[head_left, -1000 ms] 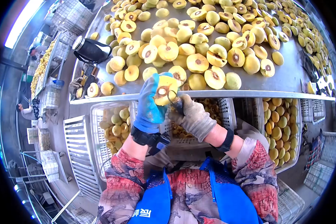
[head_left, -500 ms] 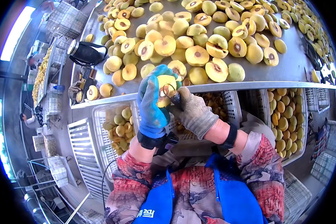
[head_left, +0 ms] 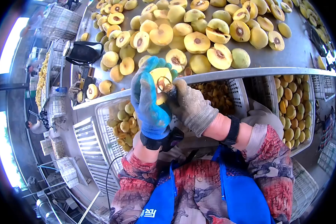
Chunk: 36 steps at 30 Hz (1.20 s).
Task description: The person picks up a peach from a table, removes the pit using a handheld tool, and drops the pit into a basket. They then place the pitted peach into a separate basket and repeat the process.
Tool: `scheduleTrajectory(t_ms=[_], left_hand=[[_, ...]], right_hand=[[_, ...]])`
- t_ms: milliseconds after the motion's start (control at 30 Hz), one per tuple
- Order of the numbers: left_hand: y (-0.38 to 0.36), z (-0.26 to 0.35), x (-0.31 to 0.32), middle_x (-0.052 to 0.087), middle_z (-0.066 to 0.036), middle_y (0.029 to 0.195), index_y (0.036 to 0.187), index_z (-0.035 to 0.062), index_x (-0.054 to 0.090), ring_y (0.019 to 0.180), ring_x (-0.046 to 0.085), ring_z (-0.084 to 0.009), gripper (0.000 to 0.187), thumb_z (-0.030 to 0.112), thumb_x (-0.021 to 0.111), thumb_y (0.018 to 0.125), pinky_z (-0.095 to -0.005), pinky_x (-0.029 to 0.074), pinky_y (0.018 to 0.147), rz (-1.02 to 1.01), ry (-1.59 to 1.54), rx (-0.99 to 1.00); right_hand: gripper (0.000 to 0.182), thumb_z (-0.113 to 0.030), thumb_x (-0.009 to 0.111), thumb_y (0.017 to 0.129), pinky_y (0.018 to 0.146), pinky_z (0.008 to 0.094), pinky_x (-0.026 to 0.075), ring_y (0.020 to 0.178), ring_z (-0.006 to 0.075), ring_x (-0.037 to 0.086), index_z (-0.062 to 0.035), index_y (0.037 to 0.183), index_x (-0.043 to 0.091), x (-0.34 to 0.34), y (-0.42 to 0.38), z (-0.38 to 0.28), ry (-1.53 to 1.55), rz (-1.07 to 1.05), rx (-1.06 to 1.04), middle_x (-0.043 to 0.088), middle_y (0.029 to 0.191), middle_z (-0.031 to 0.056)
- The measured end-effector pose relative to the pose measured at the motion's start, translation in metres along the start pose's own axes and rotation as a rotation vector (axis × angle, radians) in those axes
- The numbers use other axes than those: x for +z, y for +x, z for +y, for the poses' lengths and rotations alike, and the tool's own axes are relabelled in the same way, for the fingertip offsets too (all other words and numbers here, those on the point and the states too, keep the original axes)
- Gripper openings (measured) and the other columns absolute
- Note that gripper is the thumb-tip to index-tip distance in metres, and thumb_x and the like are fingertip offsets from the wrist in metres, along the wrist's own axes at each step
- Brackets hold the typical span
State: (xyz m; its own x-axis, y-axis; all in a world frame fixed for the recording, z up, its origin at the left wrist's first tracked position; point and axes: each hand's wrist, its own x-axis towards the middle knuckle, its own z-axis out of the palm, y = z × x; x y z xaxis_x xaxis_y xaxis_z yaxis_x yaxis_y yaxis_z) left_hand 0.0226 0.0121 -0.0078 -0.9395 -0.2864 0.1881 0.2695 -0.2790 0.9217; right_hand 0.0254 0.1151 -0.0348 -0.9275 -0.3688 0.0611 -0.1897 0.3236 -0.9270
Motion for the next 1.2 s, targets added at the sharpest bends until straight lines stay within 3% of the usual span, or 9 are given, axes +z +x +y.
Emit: scheduleTrajectory(t_ms=[233,333,533,633,733,933,1033,1100,1200], left_hand=[[-0.003,0.002,0.000,0.056,-0.017,0.115,0.122,-0.0041,0.048,0.102,0.057,-0.0268,0.043,0.030,0.044,0.096,-0.0438,0.051,0.086,0.013,0.005,0.031],[-0.006,0.004,0.001,0.056,-0.017,0.115,0.122,-0.0044,0.048,0.101,0.058,-0.0270,0.044,0.031,0.045,0.096,-0.0433,0.051,0.085,-0.025,0.040,0.044],[-0.007,0.001,-0.004,0.058,-0.018,0.110,0.120,-0.0062,0.050,0.094,0.061,-0.0270,0.045,0.032,0.044,0.096,-0.0411,0.053,0.082,-0.044,0.094,0.065],[-0.006,0.003,-0.001,0.059,-0.018,0.108,0.118,-0.0068,0.050,0.089,0.062,-0.0270,0.043,0.030,0.044,0.096,-0.0395,0.054,0.078,-0.041,0.082,0.031],[-0.005,0.003,-0.003,0.060,-0.019,0.104,0.116,-0.0071,0.051,0.086,0.063,-0.0268,0.040,0.027,0.045,0.096,-0.0381,0.054,0.074,-0.067,0.029,-0.028],[0.000,0.010,-0.012,0.063,-0.018,0.097,0.111,-0.0077,0.054,0.082,0.063,-0.0265,0.035,0.023,0.047,0.094,-0.0363,0.054,0.073,-0.207,0.083,-0.158],[0.001,0.011,-0.015,0.063,-0.018,0.096,0.108,-0.0078,0.056,0.081,0.063,-0.0260,0.034,0.021,0.049,0.093,-0.0357,0.054,0.073,-0.247,0.098,-0.201],[0.000,0.012,-0.014,0.063,-0.018,0.096,0.106,-0.0077,0.057,0.081,0.063,-0.0254,0.033,0.021,0.050,0.092,-0.0353,0.054,0.073,-0.238,0.074,-0.223],[-0.001,0.013,-0.011,0.063,-0.018,0.096,0.104,-0.0070,0.058,0.081,0.063,-0.0244,0.032,0.021,0.052,0.090,-0.0348,0.054,0.073,-0.236,0.041,-0.220]], right_hand=[[0.024,-0.018,0.054,0.085,0.061,0.0491,0.048,0.072,0.0420,0.060,-0.0017,0.099,0.042,-0.003,-0.003,-0.008,0.065,-0.052,0.025,0.059,0.074,0.0231],[0.033,-0.018,0.063,0.082,0.055,0.0501,0.048,0.068,0.0437,0.059,-0.0062,0.104,0.042,0.001,-0.005,0.001,0.089,0.004,-0.060,0.061,0.072,0.0215],[0.034,-0.021,0.058,0.082,0.063,0.0477,0.050,0.072,0.0413,0.061,-0.0018,0.107,0.044,-0.004,-0.006,-0.010,0.135,-0.091,0.042,0.061,0.078,0.0225],[0.041,-0.023,0.060,0.080,0.066,0.0466,0.050,0.077,0.0407,0.062,-0.0009,0.111,0.045,-0.002,-0.009,-0.006,0.184,-0.055,-0.011,0.062,0.081,0.0238],[0.049,-0.026,0.069,0.075,0.067,0.0429,0.053,0.081,0.0369,0.064,-0.0074,0.113,0.046,-0.008,-0.006,-0.013,0.128,-0.217,0.217,0.065,0.085,0.0189],[0.054,-0.024,0.066,0.075,0.071,0.0384,0.053,0.081,0.0325,0.065,-0.0069,0.121,0.044,-0.019,-0.010,-0.018,0.113,-0.383,0.330,0.065,0.085,0.0171],[0.055,-0.024,0.066,0.075,0.068,0.0375,0.052,0.076,0.0308,0.065,-0.0054,0.121,0.044,-0.011,-0.013,-0.013,0.103,-0.370,0.330,0.064,0.079,0.0153],[0.054,-0.023,0.066,0.075,0.063,0.0357,0.052,0.070,0.0267,0.065,-0.0042,0.121,0.043,-0.029,-0.010,-0.020,0.334,-0.527,0.446,0.063,0.075,0.0129],[0.052,-0.022,0.065,0.077,0.050,0.0321,0.050,0.058,0.0212,0.063,-0.0035,0.120,0.043,-0.027,-0.010,-0.021,0.373,-0.536,0.460,0.062,0.070,0.0103]])
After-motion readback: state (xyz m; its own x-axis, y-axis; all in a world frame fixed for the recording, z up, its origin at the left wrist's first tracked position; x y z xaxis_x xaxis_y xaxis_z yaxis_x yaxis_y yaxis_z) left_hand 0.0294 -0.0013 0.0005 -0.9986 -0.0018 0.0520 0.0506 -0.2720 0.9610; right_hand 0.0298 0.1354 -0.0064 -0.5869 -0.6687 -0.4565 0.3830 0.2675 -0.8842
